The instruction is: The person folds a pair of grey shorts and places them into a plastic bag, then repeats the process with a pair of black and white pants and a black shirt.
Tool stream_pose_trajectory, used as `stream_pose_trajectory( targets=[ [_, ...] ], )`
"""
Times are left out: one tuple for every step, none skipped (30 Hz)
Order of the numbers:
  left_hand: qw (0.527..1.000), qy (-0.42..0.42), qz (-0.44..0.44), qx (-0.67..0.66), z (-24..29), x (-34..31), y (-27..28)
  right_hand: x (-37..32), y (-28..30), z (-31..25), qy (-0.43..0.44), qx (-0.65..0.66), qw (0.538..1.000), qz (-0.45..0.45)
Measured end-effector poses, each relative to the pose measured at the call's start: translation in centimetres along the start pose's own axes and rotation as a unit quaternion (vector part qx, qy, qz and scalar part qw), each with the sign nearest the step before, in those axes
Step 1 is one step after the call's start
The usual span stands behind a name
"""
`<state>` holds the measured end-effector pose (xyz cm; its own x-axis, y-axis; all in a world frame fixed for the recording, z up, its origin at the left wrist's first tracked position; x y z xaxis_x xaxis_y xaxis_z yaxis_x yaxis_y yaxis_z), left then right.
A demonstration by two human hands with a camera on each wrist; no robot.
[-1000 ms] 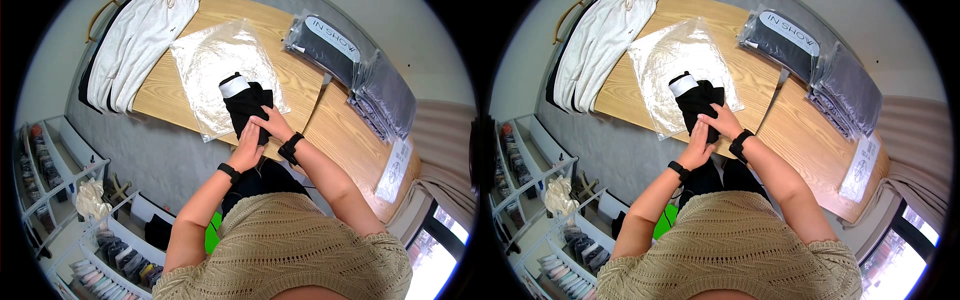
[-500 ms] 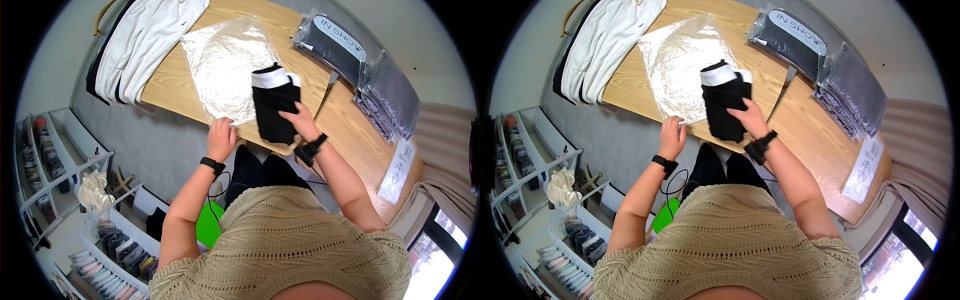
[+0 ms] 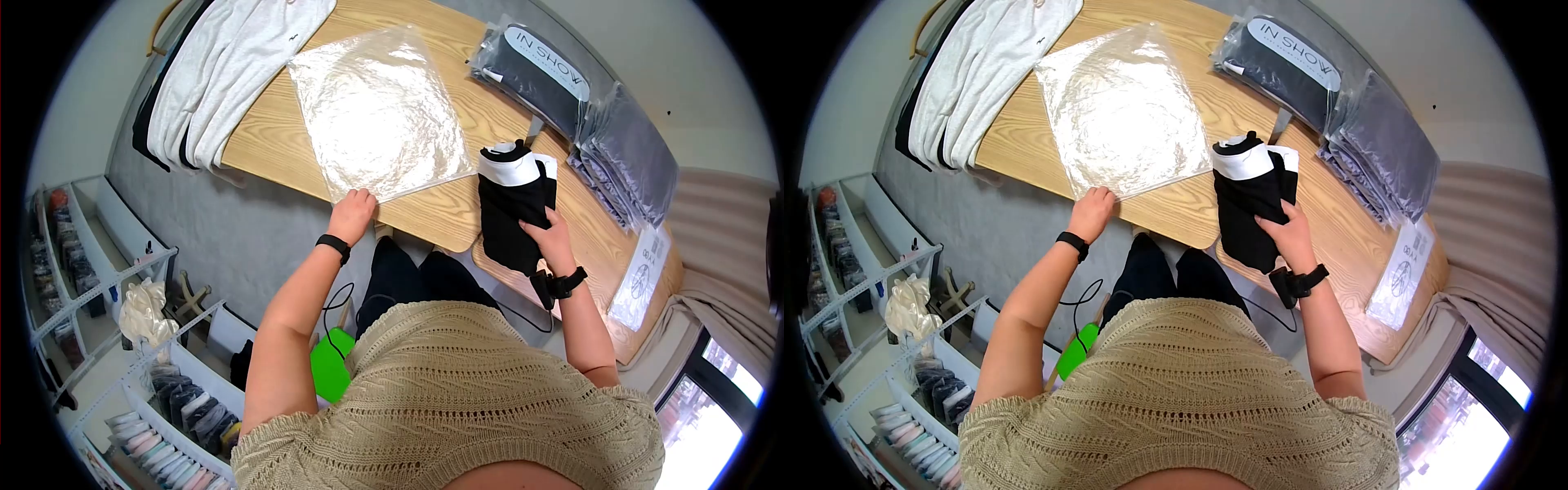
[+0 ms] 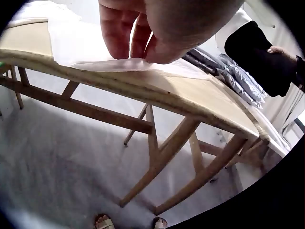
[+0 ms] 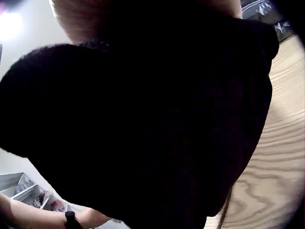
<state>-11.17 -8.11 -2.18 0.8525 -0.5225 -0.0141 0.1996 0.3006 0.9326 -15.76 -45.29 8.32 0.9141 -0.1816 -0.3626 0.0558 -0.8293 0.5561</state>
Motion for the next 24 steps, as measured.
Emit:
stream_pose_trajectory(
  targets=[
    [1.0,0.004,-0.003,-0.002,0.1,0.1,0.2,-0.2,0.1,-0.1,-0.011,0.013,1.0,-0.007],
    [1.0,0.008,-0.007,-0.005,0.2,0.3,0.3,-0.4,0.3,-0.3,-0.012,0.014,1.0,-0.004],
    [1.0,0.005,-0.007,-0.005,0.3,0.4,0.5,-0.6,0.5,-0.6,-0.019,0.012,1.0,-0.004],
    [0.999,0.013,-0.024,-0.019,0.6,0.6,1.1,-0.7,0.7,-1.0,-0.026,0.009,1.0,-0.004],
    [0.998,0.021,-0.041,-0.032,0.9,0.8,1.7,-0.9,0.7,-1.1,-0.027,0.01,1.0,-0.002],
    [0.998,0.019,-0.041,-0.032,1.1,1.1,2.3,-1.1,0.8,-1.4,-0.006,-0.018,1.0,0.01],
    [0.998,0.005,-0.034,-0.058,1.3,1.3,2.8,-1.3,0.8,-1.9,0.014,-0.045,0.999,0.022],
    [0.996,-0.009,-0.028,-0.084,1.5,1.5,3.1,-1.5,0.7,-2.2,0.014,-0.044,0.999,0.023],
    [0.996,-0.011,-0.028,-0.083,1.6,1.8,3.0,-1.7,0.5,-3.1,0.054,-0.065,0.996,0.013],
    [0.995,-0.039,0.028,-0.089,2.0,2.3,3.3,-2.0,0.1,-3.9,0.093,-0.087,0.992,0.003],
    [0.99,-0.066,0.083,-0.096,2.4,2.6,3.6,-2.2,-0.5,-4.4,0.107,-0.082,0.991,-0.001],
    [0.987,-0.048,0.049,-0.146,2.4,3.1,3.2,-2.3,-1.1,-4.6,0.123,-0.093,0.988,-0.001],
    [0.987,-0.05,0.05,-0.145,3.1,3.5,4.0,-2.2,-1.9,-4.6,0.139,-0.103,0.985,0.0],
    [0.991,-0.028,0.039,-0.126,3.8,4.0,5.2,-2.0,-2.8,-4.7,0.162,-0.062,0.985,-0.021],
    [0.994,-0.006,0.029,-0.106,4.1,4.4,6.1,-1.9,-3.7,-4.9,0.173,-0.049,0.982,-0.049],
    [0.994,-0.008,0.03,-0.104,4.2,4.6,6.2,-1.8,-4.5,-5.1,0.174,-0.063,0.98,-0.068],
    [0.994,-0.004,0.064,-0.088,4.1,4.9,6.7,-1.7,-5.2,-5.3,0.175,-0.076,0.978,-0.087],
    [0.993,0.0,0.099,-0.071,4.0,5.1,7.2,-1.6,-5.9,-5.4,0.189,-0.067,0.973,-0.115],
    [0.993,-0.002,0.099,-0.069,3.9,5.2,7.3,-1.4,-6.4,-5.4,0.189,-0.065,0.973,-0.113],
    [0.988,-0.009,0.11,-0.106,3.9,5.3,7.6,-1.4,-7.1,-5.4,0.209,-0.056,0.966,-0.143],
    [0.982,-0.017,0.121,-0.142,3.8,5.4,7.9,-1.3,-7.6,-5.5,0.228,-0.047,0.957,-0.172],
    [0.975,-0.024,0.132,-0.178,3.7,5.4,8.2,-1.2,-7.8,-6.1,0.226,-0.025,0.951,-0.211],
    [0.975,-0.026,0.131,-0.176,3.7,5.4,8.4,-1.0,-7.9,-6.2,0.227,-0.024,0.951,-0.209],
    [0.979,-0.053,0.116,-0.158,3.9,5.1,8.5,-0.7,-8.2,-6.0,0.214,-0.014,0.949,-0.23]
  ],
)
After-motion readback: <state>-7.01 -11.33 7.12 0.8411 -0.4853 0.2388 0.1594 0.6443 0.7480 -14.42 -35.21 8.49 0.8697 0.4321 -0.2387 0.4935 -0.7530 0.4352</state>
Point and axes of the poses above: each hand's wrist, its own x-axis towards the middle knuckle, its own y-axis out of the back of the hand, z = x × y, the point moved 4 cm from there along x, towards the middle knuckle, and after that the axes turned 7 degrees about -x, right-handed, at the moved point
